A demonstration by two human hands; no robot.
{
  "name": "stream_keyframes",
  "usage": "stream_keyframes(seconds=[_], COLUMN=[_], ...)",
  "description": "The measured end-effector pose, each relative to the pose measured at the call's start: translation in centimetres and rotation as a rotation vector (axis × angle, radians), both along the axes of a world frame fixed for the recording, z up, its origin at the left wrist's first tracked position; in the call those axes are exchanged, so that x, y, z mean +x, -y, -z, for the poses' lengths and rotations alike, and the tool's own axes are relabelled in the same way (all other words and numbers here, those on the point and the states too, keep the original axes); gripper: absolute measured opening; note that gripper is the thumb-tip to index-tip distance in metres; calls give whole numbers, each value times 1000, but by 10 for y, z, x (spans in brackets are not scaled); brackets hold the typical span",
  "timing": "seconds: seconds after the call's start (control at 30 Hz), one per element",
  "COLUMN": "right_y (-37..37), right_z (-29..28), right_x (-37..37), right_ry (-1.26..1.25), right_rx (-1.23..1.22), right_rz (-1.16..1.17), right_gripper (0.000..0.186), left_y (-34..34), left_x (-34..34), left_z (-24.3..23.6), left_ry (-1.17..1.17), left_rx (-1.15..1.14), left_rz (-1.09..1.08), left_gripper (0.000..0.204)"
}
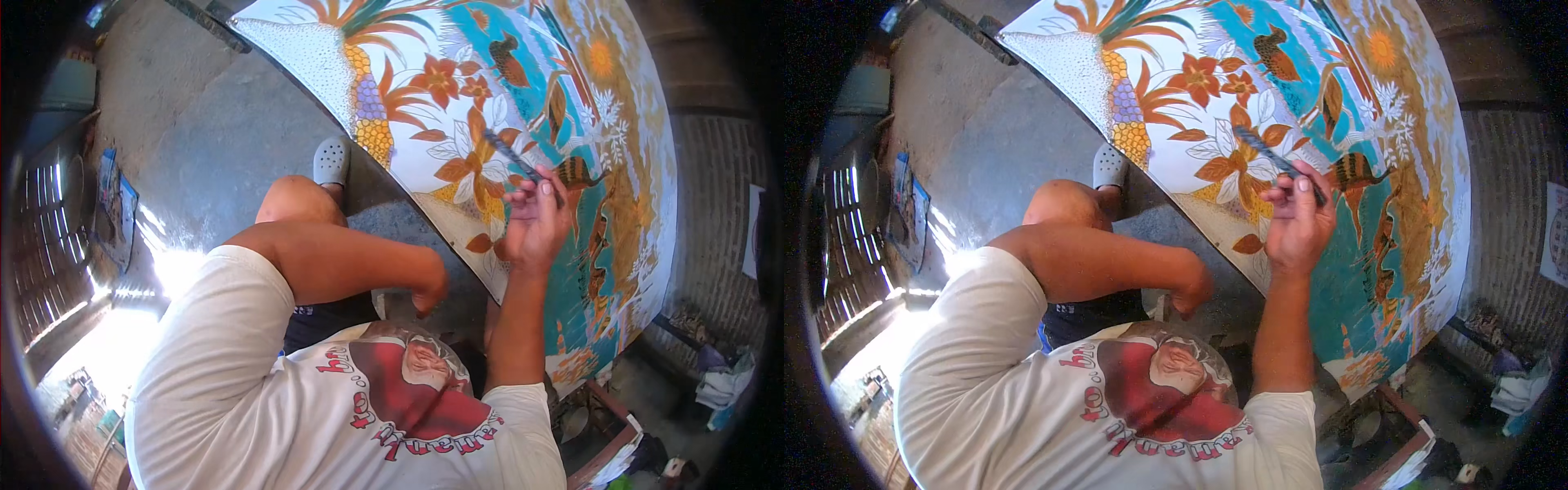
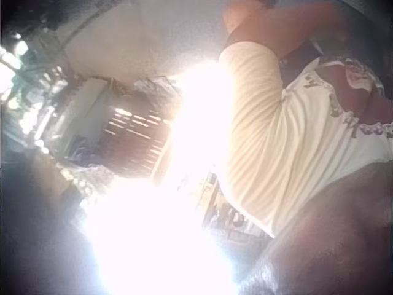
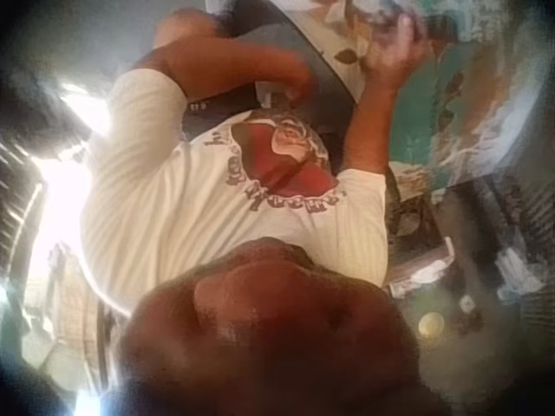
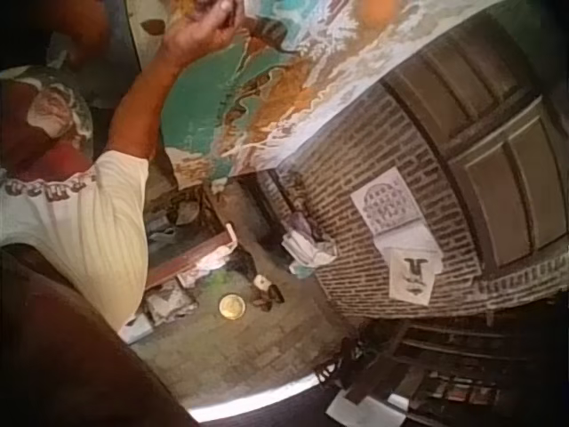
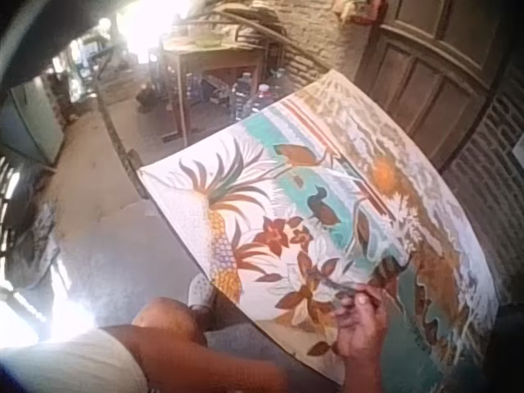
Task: Apply wax or paint to batik fabric using a small brush.
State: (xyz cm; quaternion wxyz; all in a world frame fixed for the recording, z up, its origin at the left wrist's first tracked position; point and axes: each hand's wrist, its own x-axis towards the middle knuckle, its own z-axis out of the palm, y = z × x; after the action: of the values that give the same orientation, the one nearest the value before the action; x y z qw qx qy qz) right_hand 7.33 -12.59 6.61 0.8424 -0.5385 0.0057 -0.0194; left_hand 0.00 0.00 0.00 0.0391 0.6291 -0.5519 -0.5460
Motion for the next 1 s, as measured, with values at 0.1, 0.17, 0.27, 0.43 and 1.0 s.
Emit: stream_keyframes(seconds=[0.1,0.17,0.27,0.43,1.0], right_y=[-43,-65,-88,-99,-106], right_z=[-4,-5,-4,1,12], right_x=[0,5,9,11,13], right_ry=[80,173,192,221,304], right_rx=[-204,-426,-477,-500,-688], right_rz=[-52,-122,-158,-178,-208], right_gripper=[23,22,20,20,20], left_y=[-6,-11,-12,-8,10], left_x=[8,19,21,24,14], left_z=[-10,-11,-15,-17,-18], left_ry=[20,16,16,6,53], left_rx=[-75,-83,-124,-47,78], left_rz=[22,-16,30,0,25], left_gripper=[47,46,46,51,53])
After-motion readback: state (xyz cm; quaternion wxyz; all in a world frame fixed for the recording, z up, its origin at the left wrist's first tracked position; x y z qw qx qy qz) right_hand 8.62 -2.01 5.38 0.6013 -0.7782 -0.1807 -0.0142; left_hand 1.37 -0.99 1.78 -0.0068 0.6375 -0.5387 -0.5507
